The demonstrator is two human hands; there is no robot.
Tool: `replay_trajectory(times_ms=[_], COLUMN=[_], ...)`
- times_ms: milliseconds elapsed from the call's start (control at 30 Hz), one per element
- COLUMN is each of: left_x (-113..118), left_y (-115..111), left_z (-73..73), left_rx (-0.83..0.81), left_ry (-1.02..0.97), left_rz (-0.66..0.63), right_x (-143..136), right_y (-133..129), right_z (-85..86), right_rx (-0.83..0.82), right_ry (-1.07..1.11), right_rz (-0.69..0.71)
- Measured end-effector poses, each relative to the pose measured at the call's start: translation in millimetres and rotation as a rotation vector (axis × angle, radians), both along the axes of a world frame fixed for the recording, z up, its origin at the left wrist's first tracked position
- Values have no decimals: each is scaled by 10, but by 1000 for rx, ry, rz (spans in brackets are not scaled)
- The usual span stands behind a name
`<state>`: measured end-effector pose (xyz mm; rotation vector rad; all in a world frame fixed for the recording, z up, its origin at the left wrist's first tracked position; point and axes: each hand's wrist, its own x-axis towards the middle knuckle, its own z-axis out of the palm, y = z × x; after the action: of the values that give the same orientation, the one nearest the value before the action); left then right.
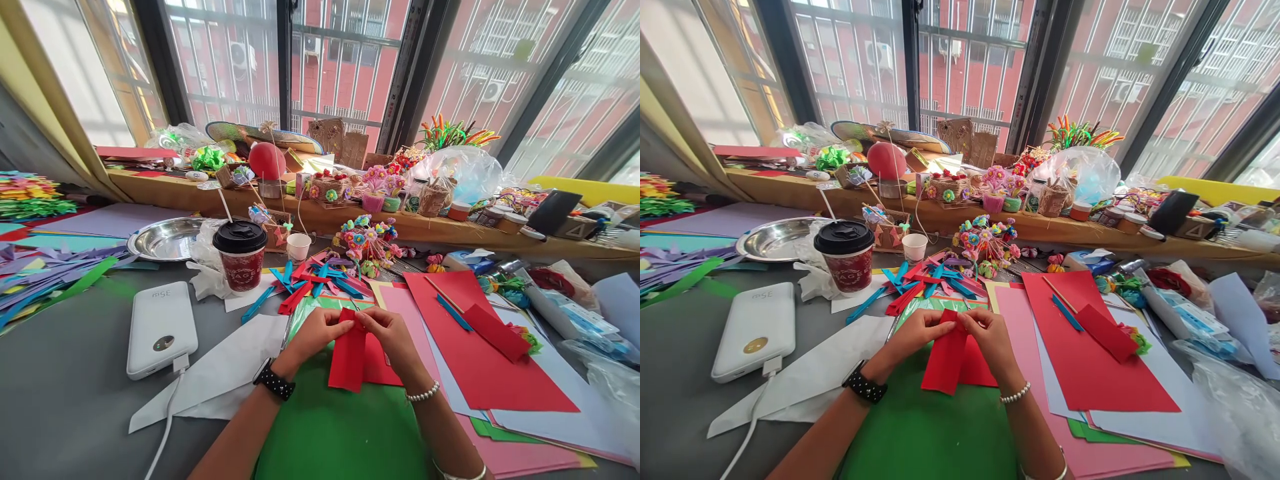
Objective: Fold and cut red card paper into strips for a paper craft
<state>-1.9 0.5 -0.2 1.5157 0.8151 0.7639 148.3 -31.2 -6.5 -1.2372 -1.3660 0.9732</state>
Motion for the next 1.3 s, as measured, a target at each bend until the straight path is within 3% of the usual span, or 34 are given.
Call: replay_trajectory(times_ms=[267,533,667,833,1000,1133,1300], left_x=[20,-22,-38,-50,-51,-48,-61], left_y=[21,29,33,51,58,59,81], left_z=[-43,-56,-58,-65,-62,-45,-45], left_rx=[-11,-51,-86,-99,-105,-108,-70], left_ry=[49,54,49,42,70,58,95], left_rz=[43,-43,-82,-106,-60,-36,66], right_x=[-54,33,6,-24,-2,-17,-6], right_y=[-8,5,6,9,13,18,10], right_z=[23,56,24,-2,11,-15,5], right_rx=[88,202,244,255,249,260,211], right_ry=[-140,-458,-588,-616,-659,-695,-616], right_rz=[-82,64,73,20,108,30,136])
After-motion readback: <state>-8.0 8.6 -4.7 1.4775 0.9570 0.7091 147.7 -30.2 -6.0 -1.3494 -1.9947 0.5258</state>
